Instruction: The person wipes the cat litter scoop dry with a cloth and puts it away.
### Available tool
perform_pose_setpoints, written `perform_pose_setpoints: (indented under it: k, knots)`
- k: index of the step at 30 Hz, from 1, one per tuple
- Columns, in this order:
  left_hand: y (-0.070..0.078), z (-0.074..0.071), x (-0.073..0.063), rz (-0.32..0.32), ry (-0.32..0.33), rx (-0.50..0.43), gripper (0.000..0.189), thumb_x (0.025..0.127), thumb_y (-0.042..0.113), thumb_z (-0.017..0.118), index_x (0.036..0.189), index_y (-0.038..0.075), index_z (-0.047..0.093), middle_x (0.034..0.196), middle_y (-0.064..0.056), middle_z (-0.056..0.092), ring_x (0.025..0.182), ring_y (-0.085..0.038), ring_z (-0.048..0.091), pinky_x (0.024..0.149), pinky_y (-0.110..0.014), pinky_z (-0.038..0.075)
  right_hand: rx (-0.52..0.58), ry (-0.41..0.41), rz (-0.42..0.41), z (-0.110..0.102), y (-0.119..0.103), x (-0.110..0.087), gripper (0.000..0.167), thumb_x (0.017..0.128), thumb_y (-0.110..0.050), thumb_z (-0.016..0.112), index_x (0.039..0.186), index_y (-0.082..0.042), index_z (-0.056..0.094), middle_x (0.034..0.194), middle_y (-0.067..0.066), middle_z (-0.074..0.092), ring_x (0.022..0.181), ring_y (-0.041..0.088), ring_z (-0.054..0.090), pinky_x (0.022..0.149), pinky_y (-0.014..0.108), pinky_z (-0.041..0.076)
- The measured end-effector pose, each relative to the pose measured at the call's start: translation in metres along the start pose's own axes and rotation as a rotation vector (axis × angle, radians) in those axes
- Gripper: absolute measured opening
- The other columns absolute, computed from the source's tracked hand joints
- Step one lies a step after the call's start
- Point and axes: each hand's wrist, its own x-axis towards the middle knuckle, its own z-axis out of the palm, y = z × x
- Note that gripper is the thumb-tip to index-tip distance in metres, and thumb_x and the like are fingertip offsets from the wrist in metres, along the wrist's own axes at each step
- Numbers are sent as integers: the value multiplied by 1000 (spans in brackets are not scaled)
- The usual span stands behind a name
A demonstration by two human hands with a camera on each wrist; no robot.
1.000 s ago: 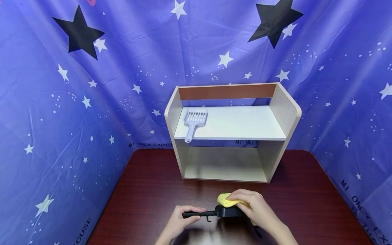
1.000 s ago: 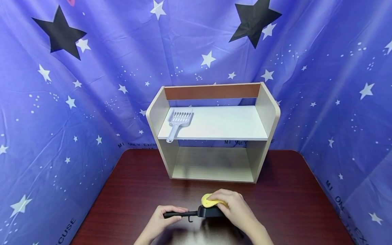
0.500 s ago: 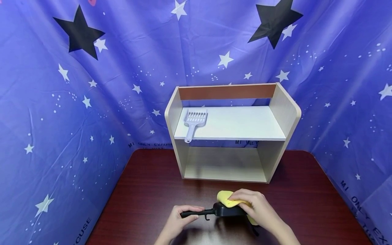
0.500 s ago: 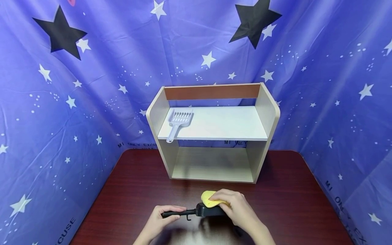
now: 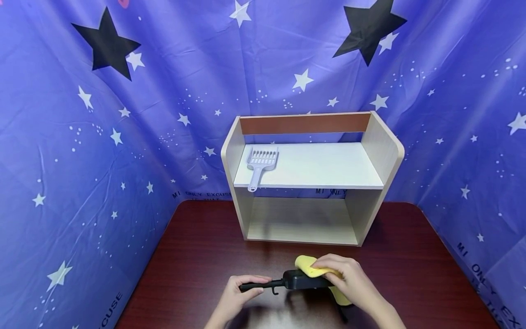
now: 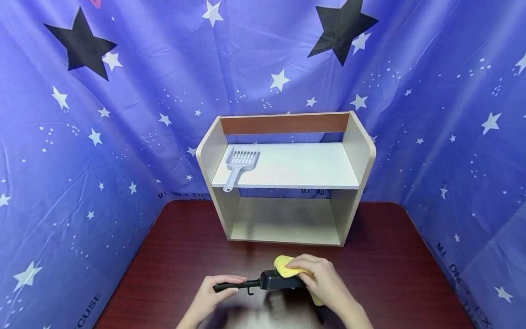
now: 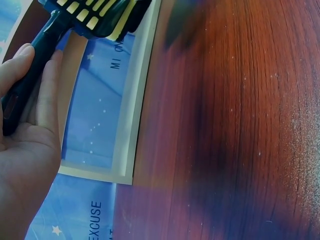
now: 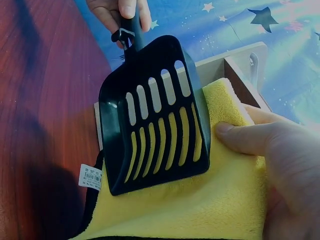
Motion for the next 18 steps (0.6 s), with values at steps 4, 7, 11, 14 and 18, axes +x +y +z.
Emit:
perform_pose_setpoints:
  k: [4,7,11,14,18]
  knots:
    - [0,-1,-1,9,9,-1,25,89,4,70,111,-8,71,115,-27,70,111,-14,70,89,-20,58,-5,10,27,-1,1,-3,51,71,12,78,105,-26,74,102,-7,74,93,2,68,81,2,47]
    - [0,-2,-1,29,20,6,24,89,3,70,111,-9,71,114,-28,70,109,-13,70,88,-19,58,-14,24,37,-3,3,-6,55,68,15,78,105,-27,74,102,-10,74,90,1,67,79,3,47]
    - [0,-3,-3,64,35,19,22,89,-1,69,110,-7,71,112,-27,71,107,-12,71,87,-19,58,-25,51,22,-4,5,-9,56,67,15,78,104,-26,74,101,-9,74,90,1,67,80,3,47]
    - [0,-4,-3,72,47,18,22,89,-3,68,110,-7,71,111,-27,71,106,-12,71,87,-19,58,-21,71,5,-6,6,-10,54,66,14,79,104,-24,75,99,-7,74,90,2,68,83,3,47]
    - [1,-6,-3,62,59,20,23,89,0,69,111,-8,71,112,-24,72,106,-11,71,86,-20,59,-14,76,10,-9,8,-13,52,67,13,79,104,-23,75,98,-6,74,90,1,67,83,2,47]
